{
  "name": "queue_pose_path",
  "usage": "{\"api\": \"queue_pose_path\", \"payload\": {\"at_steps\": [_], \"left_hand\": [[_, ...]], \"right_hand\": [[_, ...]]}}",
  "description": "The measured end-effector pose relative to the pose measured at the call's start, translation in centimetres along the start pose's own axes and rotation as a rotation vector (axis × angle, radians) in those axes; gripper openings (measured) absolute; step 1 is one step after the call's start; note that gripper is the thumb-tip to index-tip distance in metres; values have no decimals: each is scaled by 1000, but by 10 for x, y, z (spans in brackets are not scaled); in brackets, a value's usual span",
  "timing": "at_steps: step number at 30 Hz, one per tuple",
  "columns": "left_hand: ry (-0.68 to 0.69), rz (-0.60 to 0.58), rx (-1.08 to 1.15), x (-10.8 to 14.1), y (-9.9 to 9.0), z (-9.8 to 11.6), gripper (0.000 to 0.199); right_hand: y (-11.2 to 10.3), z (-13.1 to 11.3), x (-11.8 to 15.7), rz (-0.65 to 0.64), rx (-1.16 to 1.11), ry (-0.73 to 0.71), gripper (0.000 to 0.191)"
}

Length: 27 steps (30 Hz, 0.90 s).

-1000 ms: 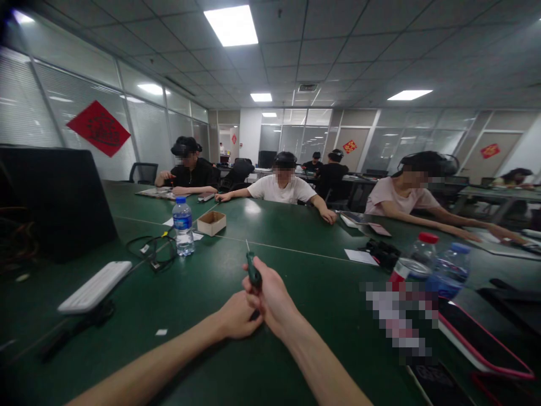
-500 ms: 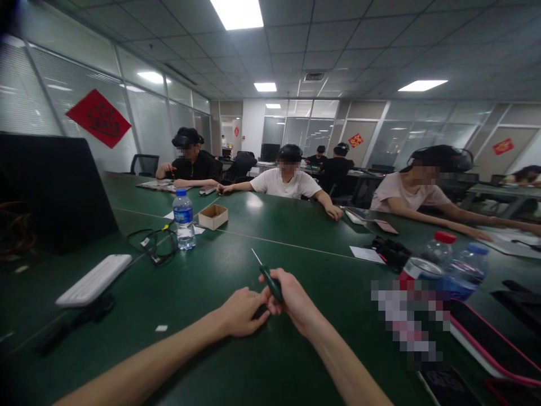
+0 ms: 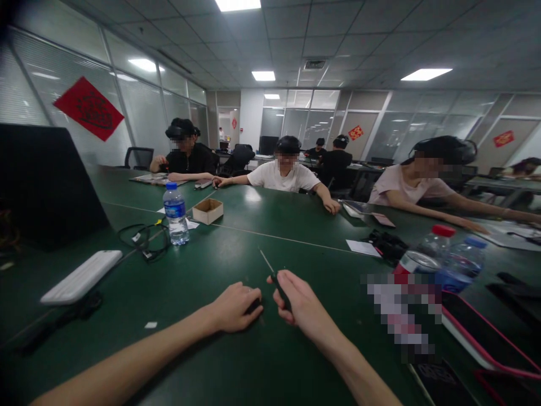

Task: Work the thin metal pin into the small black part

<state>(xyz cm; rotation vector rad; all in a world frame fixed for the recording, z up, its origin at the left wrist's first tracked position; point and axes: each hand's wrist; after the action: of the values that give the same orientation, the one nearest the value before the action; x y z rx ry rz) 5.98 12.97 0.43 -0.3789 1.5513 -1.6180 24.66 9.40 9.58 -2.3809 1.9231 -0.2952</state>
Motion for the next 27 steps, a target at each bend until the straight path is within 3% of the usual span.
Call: {"api": "queue_pose_path", "payload": {"at_steps": [3, 5, 10, 15, 22, 27], "left_hand": [[-5, 5, -8, 0, 0, 0, 21], [-5, 9, -16, 0, 1, 1, 22], [-5, 4, -35, 0, 0, 1, 25], [-13, 20, 16, 0, -2, 1, 26], [10, 8, -12, 0, 1, 1, 27], [21, -5, -7, 0, 3, -1, 28]], "right_hand": [[3, -22, 1, -7, -101, -57, 41], [1, -22, -2, -10, -51, -72, 40], [-16, 22, -14, -2, 340, -95, 39], [-31, 64, -13, 123, 731, -253, 35], [-23, 84, -7, 172, 1018, -459, 39], [-20, 91, -8, 205, 1059, -547, 41]]}}
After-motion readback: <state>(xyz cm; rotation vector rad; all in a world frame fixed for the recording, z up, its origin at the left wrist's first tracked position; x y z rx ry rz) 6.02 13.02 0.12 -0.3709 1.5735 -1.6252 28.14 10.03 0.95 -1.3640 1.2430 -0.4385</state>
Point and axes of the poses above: each hand's wrist, its own x-axis away from the middle knuckle, its own y-axis out of the palm, z = x × y, and after that the axes turned 10 degrees about z, right-handed
